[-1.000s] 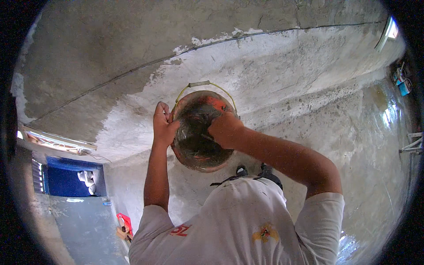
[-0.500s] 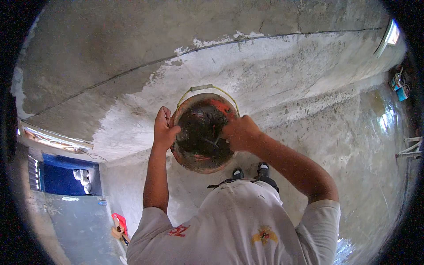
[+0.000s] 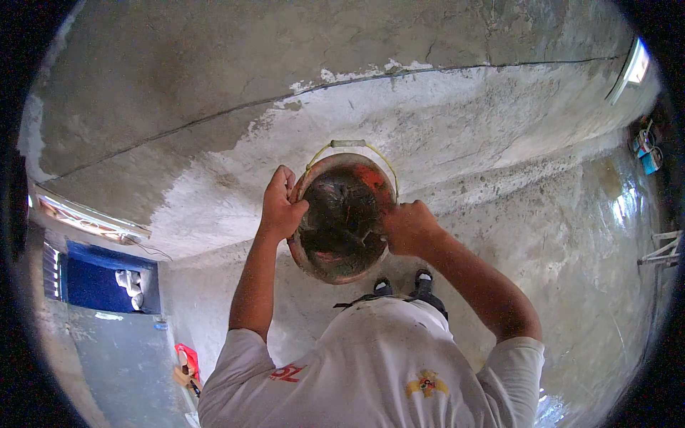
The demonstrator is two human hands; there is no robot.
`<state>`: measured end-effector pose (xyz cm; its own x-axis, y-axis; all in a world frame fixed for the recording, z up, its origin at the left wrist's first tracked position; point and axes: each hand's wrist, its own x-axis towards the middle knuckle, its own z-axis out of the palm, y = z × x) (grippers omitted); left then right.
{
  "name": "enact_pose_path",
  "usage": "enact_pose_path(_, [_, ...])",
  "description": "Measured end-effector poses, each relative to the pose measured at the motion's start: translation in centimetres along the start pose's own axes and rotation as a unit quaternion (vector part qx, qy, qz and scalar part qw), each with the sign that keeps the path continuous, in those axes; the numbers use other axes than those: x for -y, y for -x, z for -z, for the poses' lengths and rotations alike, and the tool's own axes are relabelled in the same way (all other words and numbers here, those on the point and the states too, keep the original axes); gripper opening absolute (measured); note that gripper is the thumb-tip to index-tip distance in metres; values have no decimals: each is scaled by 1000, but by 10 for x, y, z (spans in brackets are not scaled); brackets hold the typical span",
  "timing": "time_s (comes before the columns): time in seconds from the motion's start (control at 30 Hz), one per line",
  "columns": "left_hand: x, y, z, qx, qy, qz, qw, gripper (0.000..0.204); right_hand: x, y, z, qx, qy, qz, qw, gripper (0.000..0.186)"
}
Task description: The person patches a crack in a concrete wall with cement mixture using a trowel.
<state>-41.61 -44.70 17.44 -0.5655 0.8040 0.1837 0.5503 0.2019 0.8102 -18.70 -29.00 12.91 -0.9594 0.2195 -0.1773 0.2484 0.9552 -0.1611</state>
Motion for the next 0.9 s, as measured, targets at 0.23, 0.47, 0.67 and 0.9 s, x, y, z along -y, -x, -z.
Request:
enact_pose_path(0.23, [5,-1,-9,-6,66,-66,996,39,-9,-3,-20,-18,-3,53,998,27])
enact_pose_path(0.47, [-10,-13,-26,24,37,-44,998,39,-38,-11,-78,-74,-268,51,959,30])
enact_pose_path(0.67, [-6,-10,-22,10,-33,-31,999,35,-24,-2,-108,-76,-576,33,814,41])
enact_pose_path(0.9, [20,1,2,-71,53,-29,996,35,-26,37,-61,-39,-639,-110,760,32])
